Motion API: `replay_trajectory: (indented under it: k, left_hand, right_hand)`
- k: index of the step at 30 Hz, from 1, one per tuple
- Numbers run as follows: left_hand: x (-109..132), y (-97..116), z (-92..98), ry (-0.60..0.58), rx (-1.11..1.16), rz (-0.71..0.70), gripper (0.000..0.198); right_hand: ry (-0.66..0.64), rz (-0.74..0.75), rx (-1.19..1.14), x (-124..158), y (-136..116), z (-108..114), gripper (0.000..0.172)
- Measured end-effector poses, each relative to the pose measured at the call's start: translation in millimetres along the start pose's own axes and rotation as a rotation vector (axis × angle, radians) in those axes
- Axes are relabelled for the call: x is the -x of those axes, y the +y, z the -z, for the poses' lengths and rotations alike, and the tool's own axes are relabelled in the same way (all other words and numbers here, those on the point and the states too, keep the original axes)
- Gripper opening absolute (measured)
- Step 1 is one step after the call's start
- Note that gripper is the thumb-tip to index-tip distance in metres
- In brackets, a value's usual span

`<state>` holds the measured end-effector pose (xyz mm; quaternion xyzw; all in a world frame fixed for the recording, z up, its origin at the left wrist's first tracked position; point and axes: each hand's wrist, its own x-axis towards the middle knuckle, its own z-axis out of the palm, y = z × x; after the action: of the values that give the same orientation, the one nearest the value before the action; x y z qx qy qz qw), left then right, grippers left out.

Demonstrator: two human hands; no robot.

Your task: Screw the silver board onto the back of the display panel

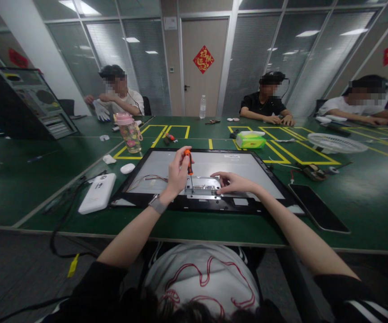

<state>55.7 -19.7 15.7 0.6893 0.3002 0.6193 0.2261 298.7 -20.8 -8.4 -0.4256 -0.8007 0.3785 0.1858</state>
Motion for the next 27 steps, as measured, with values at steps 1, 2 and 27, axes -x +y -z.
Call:
replay_trajectory:
  k: [1, 2, 27]
  left_hand:
    - [0.0, 0.3, 0.0, 0.000, 0.001, 0.001, 0.029]
    - [0.1, 0.6, 0.1, 0.000, -0.001, 0.000, 0.029]
    - [-0.7, 1.1, -0.2, 0.003, -0.002, -0.009, 0.028]
  right_hand:
    - [-0.001, -0.001, 0.000, 0.1, -0.2, 0.1, 0.077]
    - [-0.003, -0.002, 0.000, 0.1, -0.5, 0.1, 0.077]
    - [0.005, -0.003, 0.020, 0.0, 0.8, -0.1, 0.077]
